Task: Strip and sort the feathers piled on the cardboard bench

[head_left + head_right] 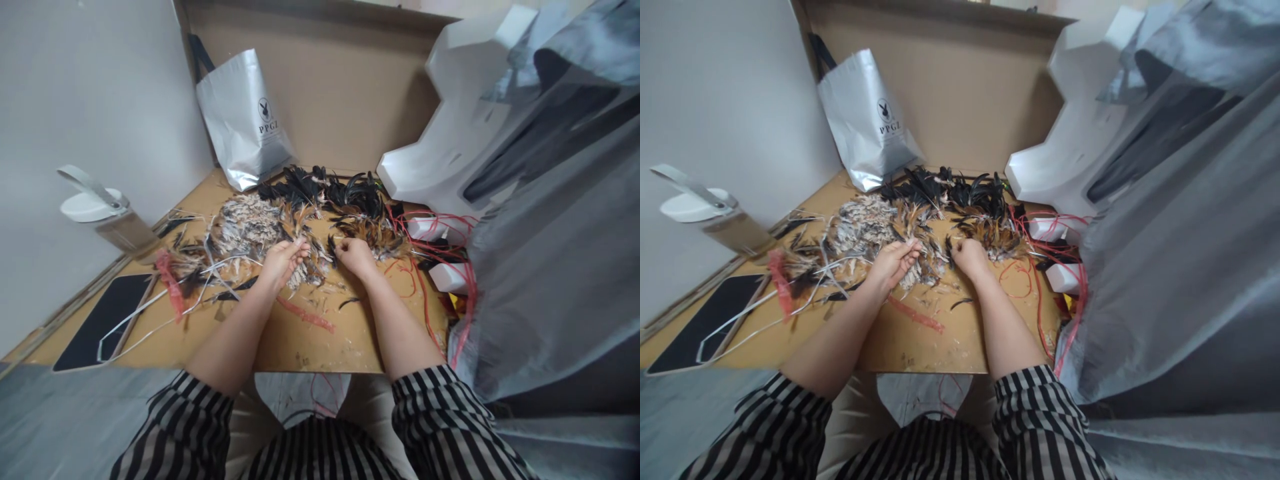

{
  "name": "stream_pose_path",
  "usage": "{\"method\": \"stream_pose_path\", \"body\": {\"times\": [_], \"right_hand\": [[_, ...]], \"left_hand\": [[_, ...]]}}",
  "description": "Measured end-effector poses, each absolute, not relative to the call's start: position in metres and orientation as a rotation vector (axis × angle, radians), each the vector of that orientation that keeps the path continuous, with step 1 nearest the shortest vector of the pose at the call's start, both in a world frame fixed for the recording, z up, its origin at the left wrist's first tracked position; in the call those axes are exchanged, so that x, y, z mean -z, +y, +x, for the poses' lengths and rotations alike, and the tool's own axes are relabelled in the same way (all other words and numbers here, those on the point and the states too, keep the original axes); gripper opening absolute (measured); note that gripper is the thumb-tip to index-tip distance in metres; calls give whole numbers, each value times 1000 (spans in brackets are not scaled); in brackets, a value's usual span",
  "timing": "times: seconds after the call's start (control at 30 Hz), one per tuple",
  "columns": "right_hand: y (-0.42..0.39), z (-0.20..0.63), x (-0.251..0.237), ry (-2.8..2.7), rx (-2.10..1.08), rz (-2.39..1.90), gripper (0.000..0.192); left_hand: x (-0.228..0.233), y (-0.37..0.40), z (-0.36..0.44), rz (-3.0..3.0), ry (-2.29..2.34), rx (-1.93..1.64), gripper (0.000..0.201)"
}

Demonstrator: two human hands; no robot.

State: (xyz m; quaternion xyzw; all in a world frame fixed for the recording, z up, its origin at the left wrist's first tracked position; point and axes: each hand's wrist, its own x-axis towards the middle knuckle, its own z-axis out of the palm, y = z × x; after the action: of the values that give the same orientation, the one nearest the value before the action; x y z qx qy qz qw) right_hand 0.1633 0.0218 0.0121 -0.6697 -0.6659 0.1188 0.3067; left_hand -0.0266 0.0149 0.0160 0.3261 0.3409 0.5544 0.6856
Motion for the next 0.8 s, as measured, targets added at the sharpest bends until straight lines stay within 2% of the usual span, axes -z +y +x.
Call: {"method": "stream_pose_path", "body": {"times": [0.27, 0.4, 0.8], "right_hand": [[23, 151, -18, -1160, -1150, -1197, 21], [15, 135, -23, -1007, -1410, -1025, 25], [12, 115, -15, -994, -1354, -1012, 24]], "left_hand": [[-18, 12, -23, 729, 792, -1170, 10], [-17, 9, -20, 733, 800, -1122, 10], [-10, 10, -17, 762, 779, -1095, 11]]}}
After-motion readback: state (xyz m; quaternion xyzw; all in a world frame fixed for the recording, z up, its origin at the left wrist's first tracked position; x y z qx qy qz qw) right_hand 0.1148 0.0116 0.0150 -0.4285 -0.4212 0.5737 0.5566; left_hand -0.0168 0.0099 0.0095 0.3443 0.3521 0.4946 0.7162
